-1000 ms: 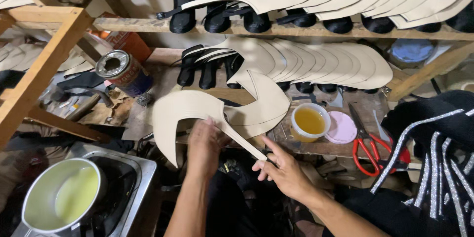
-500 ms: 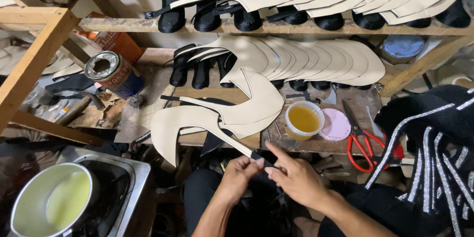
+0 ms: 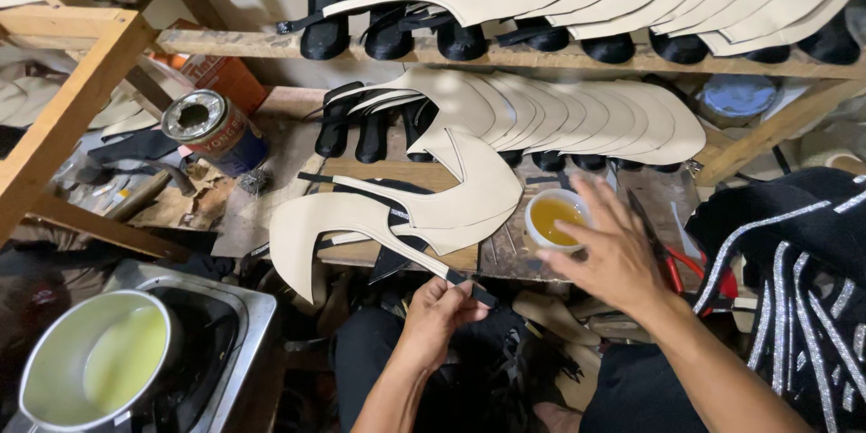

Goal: The person repeatedly picks up beige shoe upper pieces and black heel components from a workbench, aligns them, and places the assembled units on a wooden shelf. The person handles the parts one at a time, occasionally adjusting their position before stacking them.

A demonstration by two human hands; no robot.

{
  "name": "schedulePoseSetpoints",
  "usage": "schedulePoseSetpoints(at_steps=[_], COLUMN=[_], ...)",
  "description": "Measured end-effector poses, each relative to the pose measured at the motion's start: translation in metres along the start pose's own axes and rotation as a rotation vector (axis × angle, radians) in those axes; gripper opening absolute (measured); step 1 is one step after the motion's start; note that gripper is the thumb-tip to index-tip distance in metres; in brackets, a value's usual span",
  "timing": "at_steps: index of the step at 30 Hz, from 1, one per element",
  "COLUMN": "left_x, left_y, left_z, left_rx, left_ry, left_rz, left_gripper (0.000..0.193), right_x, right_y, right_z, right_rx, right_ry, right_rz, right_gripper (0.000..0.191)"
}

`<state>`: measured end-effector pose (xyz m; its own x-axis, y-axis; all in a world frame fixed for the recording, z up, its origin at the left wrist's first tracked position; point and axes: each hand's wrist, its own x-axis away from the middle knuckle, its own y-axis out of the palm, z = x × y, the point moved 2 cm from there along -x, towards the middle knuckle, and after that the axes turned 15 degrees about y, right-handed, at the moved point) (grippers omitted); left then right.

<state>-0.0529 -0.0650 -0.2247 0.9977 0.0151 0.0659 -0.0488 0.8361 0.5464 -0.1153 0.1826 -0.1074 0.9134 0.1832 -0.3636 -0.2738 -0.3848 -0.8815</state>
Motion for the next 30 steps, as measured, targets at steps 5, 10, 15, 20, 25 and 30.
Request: schedulePoseSetpoints(at_steps=[5,10,15,20,25,30], left_x=[-0.001,-0.003,-0.001,0.001,0.004,0.004], left_y=[0.001,0.006,0.012,0.016,0.013,0.011], left_z=[-0.002,-0.001,0.004,0.008,0.007,0.006], left_rx=[0.06,0.064,0.076,0.094,0.077,0.039], left_ry=[-0.008,0.007,-0.001,0.007,-0.031,-0.033], left_rz=[-0.003,0.004,0.002,-0.021,-0.01,0.003], left_gripper=[0.016,0.015,0.014,0.012,0.014,0.014], right_x=[0.003,0.034,0.059,0.061,0.062,0.066], right_y=[-0.002,-0.012,-0.002,0.007,0.01,0.018], right_z=[0.012,-0.023,-0.064,-0.071,-0.066,-0.069], right_rx=[-0.167,-0.337,-0.39,-0.24,-0.181,-0.158], right_ry=[0.124,-0.046,-0.253,-0.327,-0.304,-0.312], right_rz=[-0.051,-0.107,-0.053,-0.006,0.014,0.035], right_gripper=[0.036,0.013,0.036,0.047,0.042,0.044])
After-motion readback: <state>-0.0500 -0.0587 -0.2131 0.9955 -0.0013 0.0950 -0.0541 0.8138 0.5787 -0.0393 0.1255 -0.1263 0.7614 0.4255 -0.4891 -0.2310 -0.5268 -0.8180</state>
